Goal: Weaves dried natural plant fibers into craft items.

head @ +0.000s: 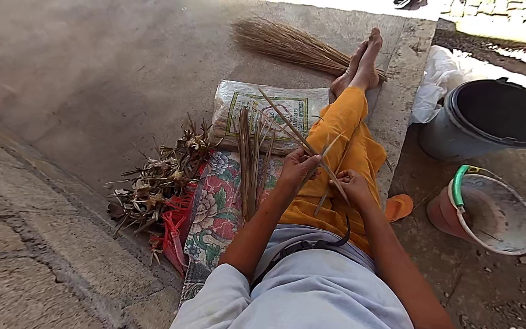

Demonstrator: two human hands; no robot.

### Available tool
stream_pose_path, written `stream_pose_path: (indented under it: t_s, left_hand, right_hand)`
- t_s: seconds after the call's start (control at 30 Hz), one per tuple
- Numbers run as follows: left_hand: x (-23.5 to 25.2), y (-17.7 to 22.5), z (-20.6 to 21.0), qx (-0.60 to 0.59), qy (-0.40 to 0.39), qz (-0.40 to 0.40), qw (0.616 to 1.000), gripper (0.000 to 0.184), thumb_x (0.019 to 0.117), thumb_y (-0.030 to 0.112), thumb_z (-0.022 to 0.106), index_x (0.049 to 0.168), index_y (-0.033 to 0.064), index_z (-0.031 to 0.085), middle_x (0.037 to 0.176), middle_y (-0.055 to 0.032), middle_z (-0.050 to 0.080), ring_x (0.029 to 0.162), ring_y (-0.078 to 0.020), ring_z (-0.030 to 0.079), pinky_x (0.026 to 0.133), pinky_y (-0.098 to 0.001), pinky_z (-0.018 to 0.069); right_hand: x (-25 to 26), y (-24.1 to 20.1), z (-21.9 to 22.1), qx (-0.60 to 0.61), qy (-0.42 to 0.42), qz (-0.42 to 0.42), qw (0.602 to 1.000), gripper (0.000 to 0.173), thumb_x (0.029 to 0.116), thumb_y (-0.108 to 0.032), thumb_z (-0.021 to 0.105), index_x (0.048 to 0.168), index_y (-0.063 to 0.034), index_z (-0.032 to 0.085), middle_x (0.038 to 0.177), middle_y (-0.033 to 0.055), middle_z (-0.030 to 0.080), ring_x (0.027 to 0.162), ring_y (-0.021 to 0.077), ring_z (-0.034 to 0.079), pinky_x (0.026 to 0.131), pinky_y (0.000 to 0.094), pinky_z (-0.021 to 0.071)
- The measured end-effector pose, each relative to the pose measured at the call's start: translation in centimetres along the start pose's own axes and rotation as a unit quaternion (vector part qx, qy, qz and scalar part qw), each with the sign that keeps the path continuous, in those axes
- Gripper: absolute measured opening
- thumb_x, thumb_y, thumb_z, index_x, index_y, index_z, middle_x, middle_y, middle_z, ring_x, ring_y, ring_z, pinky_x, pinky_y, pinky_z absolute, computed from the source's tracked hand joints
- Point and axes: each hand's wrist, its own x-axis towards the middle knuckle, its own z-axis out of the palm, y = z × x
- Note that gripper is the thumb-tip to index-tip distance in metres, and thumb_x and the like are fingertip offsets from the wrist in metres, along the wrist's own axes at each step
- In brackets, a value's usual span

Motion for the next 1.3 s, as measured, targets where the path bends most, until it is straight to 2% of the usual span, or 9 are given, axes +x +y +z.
stream_pose_path:
  t_s: [0.2, 0.27, 0.4, 0.57, 0.63, 0.77, 0.9, 1.03, 1.3]
  left_hand:
    - [1.6, -1.5, 0.7, -0.013, -0.005, -0.017, 1.000, 0.012, 0.1003, 0.004, 0.062, 0.110, -0.0024, 0.057, 0.085, -0.0100, 0.064, 0.062, -0.0125, 0.063, 0.058, -0.0257, 0.0570]
    - [0.7, -0.8, 1.3, -0.002, -0.009, -0.010, 1.000, 0.009, 0.1008, 0.004, 0.061, 0.109, -0.0001, 0.058, 0.083, -0.0073, 0.064, 0.062, -0.0099, 0.062, 0.058, -0.0236, 0.0562]
    - [0.0, 0.0, 1.1, 0.007, -0.016, 0.013, 1.000, 0.009, 0.1016, 0.004, 0.059, 0.110, 0.0004, 0.059, 0.083, -0.0067, 0.064, 0.061, -0.0089, 0.061, 0.057, -0.0225, 0.0556]
    - [1.2, -0.9, 0.6, -0.006, -0.019, 0.002, 1.000, 0.011, 0.1010, 0.004, 0.061, 0.110, -0.0021, 0.058, 0.084, -0.0091, 0.064, 0.062, -0.0116, 0.063, 0.058, -0.0254, 0.0573]
    - [2.1, -2.1, 0.0, 0.110, -0.032, 0.018, 0.993, 0.014, 0.1003, 0.008, 0.064, 0.106, -0.0038, 0.061, 0.084, -0.0094, 0.065, 0.068, -0.0117, 0.064, 0.064, -0.0268, 0.0564]
    - [2.1, -0.9, -3.7, 0.429, -0.020, 0.010, 0.903, 0.040, 0.1019, 0.034, 0.063, 0.127, 0.0027, 0.067, 0.112, -0.0158, 0.072, 0.106, -0.0301, 0.068, 0.097, -0.0559, 0.0495]
    - [1.4, -0.9, -11.1, 0.413, 0.084, -0.006, 0.907, 0.032, 0.1031, 0.028, 0.062, 0.123, 0.0037, 0.068, 0.110, -0.0140, 0.073, 0.102, -0.0276, 0.070, 0.095, -0.0527, 0.0515]
    - [1.1, -4.5, -16.2, 0.514, 0.145, -0.120, 0.837, 0.031, 0.0994, 0.027, 0.066, 0.120, 0.0046, 0.070, 0.114, -0.0187, 0.072, 0.110, -0.0383, 0.066, 0.096, -0.0631, 0.0475]
    - [1.1, -10.2, -16.1, 0.626, 0.157, -0.228, 0.729, 0.041, 0.0959, 0.030, 0.069, 0.129, 0.0064, 0.066, 0.129, -0.0228, 0.065, 0.124, -0.0415, 0.059, 0.100, -0.0622, 0.0456]
  right_hand:
    - [-0.8, -1.8, -3.9, 0.048, 0.025, 0.087, 0.995, 0.031, 0.1059, -0.027, 0.058, 0.116, 0.0023, 0.057, 0.089, 0.0101, 0.071, 0.065, 0.0123, 0.068, 0.060, 0.0274, 0.0563]
    - [-1.1, -2.1, -2.8, 0.004, -0.027, 0.097, 0.995, 0.038, 0.1060, -0.031, 0.058, 0.117, 0.0050, 0.060, 0.093, 0.0124, 0.071, 0.068, 0.0142, 0.067, 0.064, 0.0310, 0.0561]
    - [-0.6, -1.0, 0.4, -0.006, -0.075, 0.074, 0.994, 0.027, 0.0971, -0.018, 0.072, 0.109, 0.0047, 0.062, 0.083, 0.0096, 0.068, 0.063, 0.0117, 0.065, 0.061, 0.0278, 0.0569]
    - [-0.8, -1.4, -4.1, 0.082, 0.018, 0.048, 0.995, 0.018, 0.1024, -0.007, 0.060, 0.115, 0.0057, 0.061, 0.088, 0.0103, 0.068, 0.065, 0.0120, 0.065, 0.061, 0.0279, 0.0575]
    - [-1.5, -2.1, -6.8, 0.101, 0.079, 0.020, 0.991, 0.017, 0.1032, -0.006, 0.057, 0.116, 0.0043, 0.059, 0.087, 0.0088, 0.070, 0.062, 0.0109, 0.066, 0.059, 0.0273, 0.0578]
    - [-4.6, -4.6, -10.3, 0.110, 0.159, -0.074, 0.978, 0.019, 0.1038, -0.008, 0.056, 0.119, 0.0015, 0.060, 0.085, 0.0026, 0.069, 0.060, 0.0056, 0.064, 0.059, 0.0225, 0.0578]
    - [-6.5, -6.0, -10.4, 0.167, 0.147, -0.145, 0.964, 0.013, 0.1022, -0.006, 0.058, 0.114, -0.0052, 0.062, 0.086, -0.0017, 0.071, 0.065, 0.0064, 0.069, 0.063, 0.0235, 0.0611]
    - [-7.0, -7.0, -8.7, 0.254, 0.091, -0.162, 0.949, 0.012, 0.1037, -0.004, 0.052, 0.111, -0.0093, 0.059, 0.090, -0.0021, 0.072, 0.071, 0.0097, 0.072, 0.068, 0.0277, 0.0641]
    - [-6.6, -6.8, -7.5, 0.247, 0.061, -0.148, 0.956, 0.011, 0.1035, -0.002, 0.052, 0.109, -0.0078, 0.060, 0.088, -0.0005, 0.072, 0.068, 0.0089, 0.071, 0.065, 0.0266, 0.0631]
